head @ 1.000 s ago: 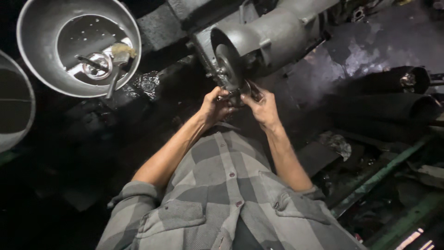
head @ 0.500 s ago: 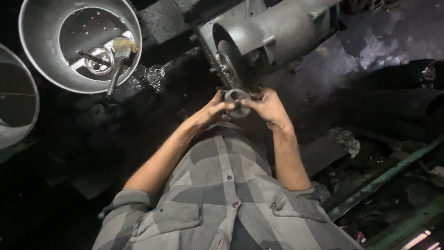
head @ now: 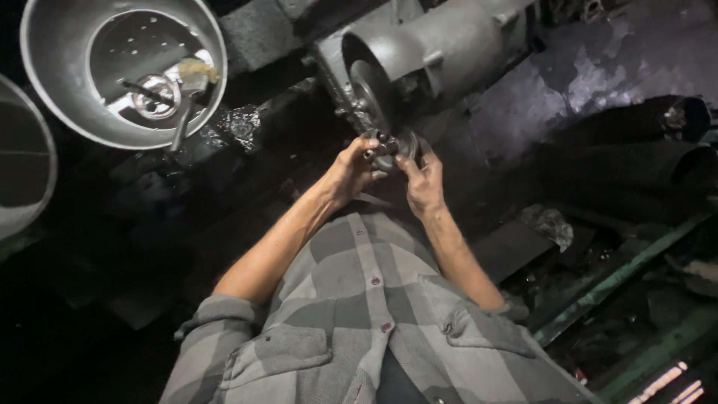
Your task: The person holds a small metal component against a spinning bench grinder, rotating it to grind its surfaces. They periodically dip the part into a water bowl, scrub it with a brush, and return it to the grinding wheel, repeating the grind-and-rinse cycle.
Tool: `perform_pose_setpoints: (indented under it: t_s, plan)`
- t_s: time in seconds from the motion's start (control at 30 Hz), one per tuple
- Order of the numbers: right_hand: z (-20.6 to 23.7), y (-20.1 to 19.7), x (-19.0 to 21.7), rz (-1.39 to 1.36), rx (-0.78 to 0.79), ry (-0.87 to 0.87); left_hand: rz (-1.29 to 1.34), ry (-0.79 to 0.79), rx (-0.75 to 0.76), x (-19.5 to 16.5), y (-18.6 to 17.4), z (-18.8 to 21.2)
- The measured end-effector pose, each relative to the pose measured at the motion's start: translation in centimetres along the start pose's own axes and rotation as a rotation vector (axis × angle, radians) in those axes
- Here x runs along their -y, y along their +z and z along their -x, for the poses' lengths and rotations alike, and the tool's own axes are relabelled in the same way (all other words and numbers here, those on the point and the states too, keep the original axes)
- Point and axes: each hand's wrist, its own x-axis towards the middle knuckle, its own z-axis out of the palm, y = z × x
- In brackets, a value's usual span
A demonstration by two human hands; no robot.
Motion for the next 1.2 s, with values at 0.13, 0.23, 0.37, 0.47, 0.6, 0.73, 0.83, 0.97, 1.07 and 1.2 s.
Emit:
perform_pose_setpoints:
  t_s: [0.13,0.23,0.37,0.47,0.6,0.73,0.83,0.97,1.07,1.2]
  plan:
    - [-1.6,0.6,-1.2,-0.043,0.048,0.07,0.074,0.032,0.05,-0.3,-1.1,0.0]
    - [-2.1,1.1,-1.3,0.014,0.097,0.112,0.055,0.065,-0.001,-0.7,-1.1,0.7]
    - [-2.1,1.6,-0.6,0.025,0.095,0.144,-0.017,0.056,-0.045,-1.6,-0.3,1.5]
    - [-1.9,2.3,0.0,0.074,0.015,0.089,-0.039,0.077,0.007,-2.1,0.1,1.4]
    - [-1.4,3.4,0.7,0.274,-0.095,0.001,-0.088,0.079,-0.022,-1.5,-0.7,0.7]
    - [-1.3,3.9,1.9,0.354,-0.127,-0.037,-0.045,0.088,-0.002,-0.1,-1.9,-0.2]
    - [-1.6,3.6,2.8,0.348,-0.106,-0.056,-0.009,0.114,0.025,0.7,-2.2,-0.9]
    - [-1.7,2.7,2.6,0.346,-0.068,-0.1,0.012,0.093,0.033,1.0,-1.7,-1.5]
    - [-1.8,2.2,1.6,0.493,-0.086,-0.101,0.12,0.133,0.043,1.2,-1.0,-1.7]
    - [-2.1,1.2,0.6,0.51,-0.162,-0.064,0.134,0.098,0.076,1.6,0.2,-1.9]
